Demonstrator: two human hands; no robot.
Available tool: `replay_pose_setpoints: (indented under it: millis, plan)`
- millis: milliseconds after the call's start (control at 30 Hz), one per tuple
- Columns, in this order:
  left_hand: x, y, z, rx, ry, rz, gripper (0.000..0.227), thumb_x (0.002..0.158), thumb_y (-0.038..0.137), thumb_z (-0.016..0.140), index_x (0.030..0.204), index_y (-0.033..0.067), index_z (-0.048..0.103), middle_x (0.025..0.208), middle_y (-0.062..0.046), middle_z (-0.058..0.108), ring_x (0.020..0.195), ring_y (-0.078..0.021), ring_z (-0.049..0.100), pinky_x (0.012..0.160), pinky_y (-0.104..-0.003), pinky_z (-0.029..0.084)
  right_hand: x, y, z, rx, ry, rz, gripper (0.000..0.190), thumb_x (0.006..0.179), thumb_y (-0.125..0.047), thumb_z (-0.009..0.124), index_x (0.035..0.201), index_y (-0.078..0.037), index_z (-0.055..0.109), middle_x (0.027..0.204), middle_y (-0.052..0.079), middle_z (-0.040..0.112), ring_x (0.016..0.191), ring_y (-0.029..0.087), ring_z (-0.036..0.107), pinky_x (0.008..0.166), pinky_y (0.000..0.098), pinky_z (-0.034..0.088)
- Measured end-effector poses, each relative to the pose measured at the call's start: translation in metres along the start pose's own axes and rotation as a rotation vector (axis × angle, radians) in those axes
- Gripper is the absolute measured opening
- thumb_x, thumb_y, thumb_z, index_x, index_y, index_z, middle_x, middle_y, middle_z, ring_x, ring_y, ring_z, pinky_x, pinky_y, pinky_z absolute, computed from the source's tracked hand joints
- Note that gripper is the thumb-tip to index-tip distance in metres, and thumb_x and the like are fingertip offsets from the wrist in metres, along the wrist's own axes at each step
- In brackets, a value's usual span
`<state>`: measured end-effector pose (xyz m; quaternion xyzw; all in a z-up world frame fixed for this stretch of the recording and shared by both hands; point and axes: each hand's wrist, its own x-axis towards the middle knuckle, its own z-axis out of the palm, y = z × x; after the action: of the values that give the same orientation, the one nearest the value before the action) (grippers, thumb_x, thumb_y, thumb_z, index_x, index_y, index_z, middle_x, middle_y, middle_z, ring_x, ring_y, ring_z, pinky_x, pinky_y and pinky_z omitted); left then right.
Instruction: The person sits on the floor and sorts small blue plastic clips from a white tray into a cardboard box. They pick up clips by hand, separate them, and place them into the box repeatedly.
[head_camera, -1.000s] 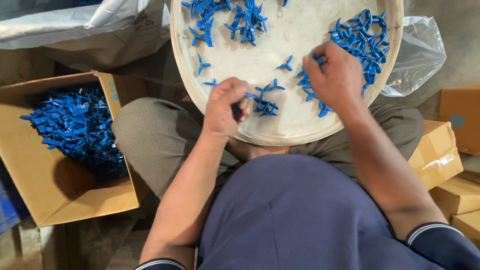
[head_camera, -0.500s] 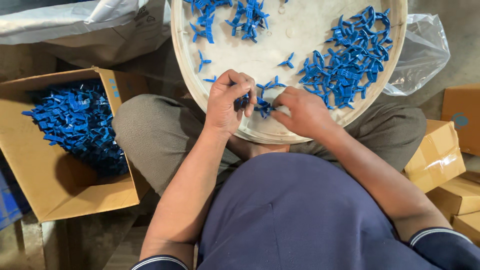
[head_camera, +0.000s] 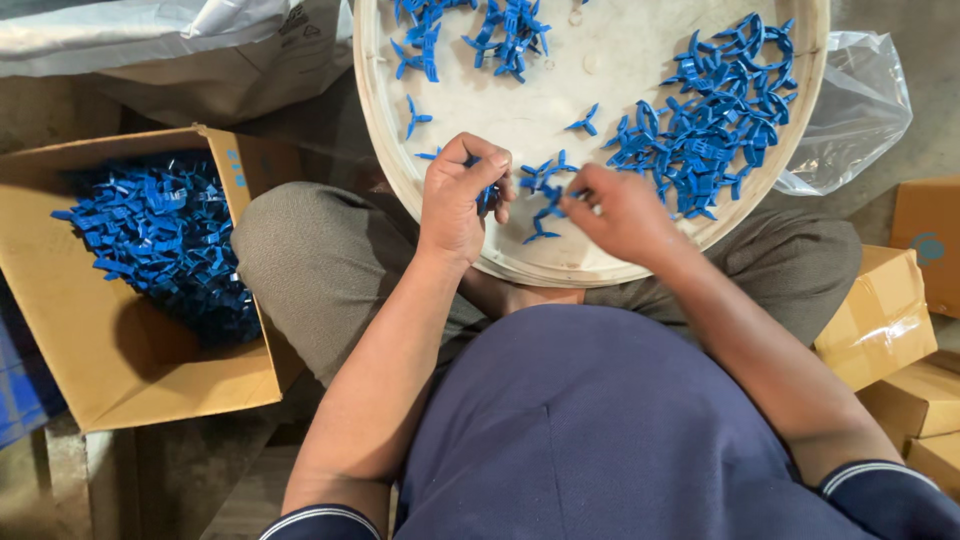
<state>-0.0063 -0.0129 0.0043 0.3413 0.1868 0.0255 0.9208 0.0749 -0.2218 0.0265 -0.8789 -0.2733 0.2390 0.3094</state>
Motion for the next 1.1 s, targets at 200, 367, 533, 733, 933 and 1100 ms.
replay_pose_setpoints:
  millis: [200,367,533,733,933,1100]
  plan:
    - [0.004,0.002,0.003,-0.013,0.023,0.018,0.014,0.094,0.011,0.072,0.091,0.0098,0.058,0.080,-0.006,0.064,0.065,-0.0155,0.062,0.048,-0.029,0.046,-0.006,0.018,-0.010,-0.097,-0.125,0.182,0.023,0.084,-0.025,0.069,0.095,-0.005,0.071,0.081,0.016,0.073,0.076,0.034,0.072,0.067,0.0453,0.055]
    - [0.002,-0.002,-0.002,0.005,0.039,0.011,0.014,0.094,0.011,0.071,0.091,0.0104,0.058,0.080,-0.005,0.064,0.065,-0.0151,0.063,0.047,-0.028,0.046,-0.003,0.018,-0.002,-0.379,-0.091,0.197,0.025,0.086,-0.028,0.068,0.090,-0.004,0.073,0.087,0.019,0.073,0.085,0.041,0.070,0.078,0.0517,0.054]
    - [0.005,-0.007,0.000,0.024,0.019,-0.023,0.013,0.096,0.014,0.072,0.095,0.0096,0.060,0.081,-0.006,0.064,0.065,-0.0148,0.062,0.047,-0.028,0.046,-0.004,0.000,-0.020,-0.418,-0.036,0.167,0.027,0.090,-0.030,0.067,0.098,-0.005,0.072,0.085,0.019,0.073,0.084,0.042,0.069,0.077,0.0537,0.054]
    - [0.006,-0.010,0.014,0.075,0.110,-0.259,0.027,0.097,0.037,0.062,0.103,0.0107,0.060,0.081,-0.005,0.067,0.062,-0.0136,0.065,0.040,-0.027,0.046,-0.007,-0.038,-0.045,0.031,0.057,-0.049,0.021,0.091,-0.022,0.071,0.106,-0.007,0.071,0.077,0.011,0.071,0.067,0.025,0.073,0.060,0.0359,0.054]
    - [0.007,-0.025,0.002,0.148,0.080,-0.294,0.034,0.098,0.042,0.061,0.098,0.0084,0.064,0.077,-0.003,0.063,0.056,-0.0149,0.062,0.037,-0.028,0.044,0.009,-0.058,-0.021,-0.038,0.019,0.028,0.017,0.093,-0.021,0.076,0.096,-0.004,0.072,0.066,0.008,0.068,0.057,0.015,0.061,0.053,0.0320,0.047]
    - [0.009,-0.055,-0.005,0.609,-0.004,0.061,0.028,0.098,0.033,0.071,0.094,0.0055,0.067,0.073,-0.003,0.062,0.059,-0.0127,0.053,0.047,-0.026,0.041,0.007,-0.048,-0.032,0.148,-0.153,-0.004,0.018,0.093,-0.019,0.076,0.099,-0.003,0.072,0.065,0.005,0.061,0.060,0.006,0.050,0.052,0.0265,0.041]
